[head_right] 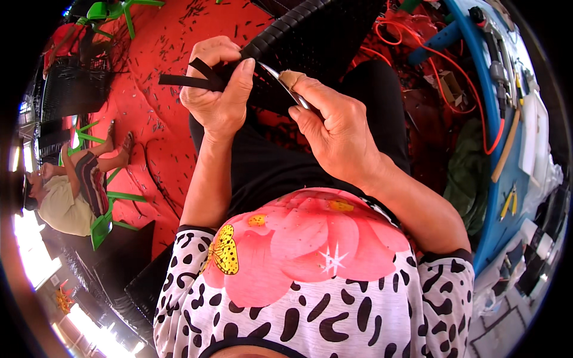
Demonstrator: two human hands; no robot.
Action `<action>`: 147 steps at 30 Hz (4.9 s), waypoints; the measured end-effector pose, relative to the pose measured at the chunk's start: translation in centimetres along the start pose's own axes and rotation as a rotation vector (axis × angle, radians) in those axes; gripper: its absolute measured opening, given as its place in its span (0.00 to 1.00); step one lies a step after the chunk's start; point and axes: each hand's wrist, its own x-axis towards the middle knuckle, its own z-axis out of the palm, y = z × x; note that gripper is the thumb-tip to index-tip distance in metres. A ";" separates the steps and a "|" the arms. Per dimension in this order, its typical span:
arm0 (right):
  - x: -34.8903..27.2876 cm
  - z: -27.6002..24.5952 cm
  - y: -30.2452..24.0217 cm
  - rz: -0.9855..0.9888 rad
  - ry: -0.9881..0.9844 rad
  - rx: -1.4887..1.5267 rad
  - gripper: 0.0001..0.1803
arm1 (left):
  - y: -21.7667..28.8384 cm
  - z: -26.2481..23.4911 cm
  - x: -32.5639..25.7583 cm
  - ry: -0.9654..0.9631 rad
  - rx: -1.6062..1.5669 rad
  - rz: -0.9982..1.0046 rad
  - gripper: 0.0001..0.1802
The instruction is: The person attaches a black strip to the corner and edges of a wicker furniture piece, using a pneumatic stapler to secure it and pliers to adjust the fit. They then use a knife to trim the excess material.
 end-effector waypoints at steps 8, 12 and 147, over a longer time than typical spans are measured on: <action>0.0 -0.3 0.1 -0.082 -0.039 -0.120 0.18 | 0.4 0.3 -0.1 0.059 0.043 -0.003 0.09; -0.1 -0.8 0.7 -0.130 -0.009 -0.115 0.17 | 0.9 -0.3 0.2 -0.045 0.060 -0.064 0.11; 0.5 -0.8 3.5 -0.113 0.161 0.012 0.22 | 1.1 0.6 8.4 -0.913 0.025 -0.927 0.15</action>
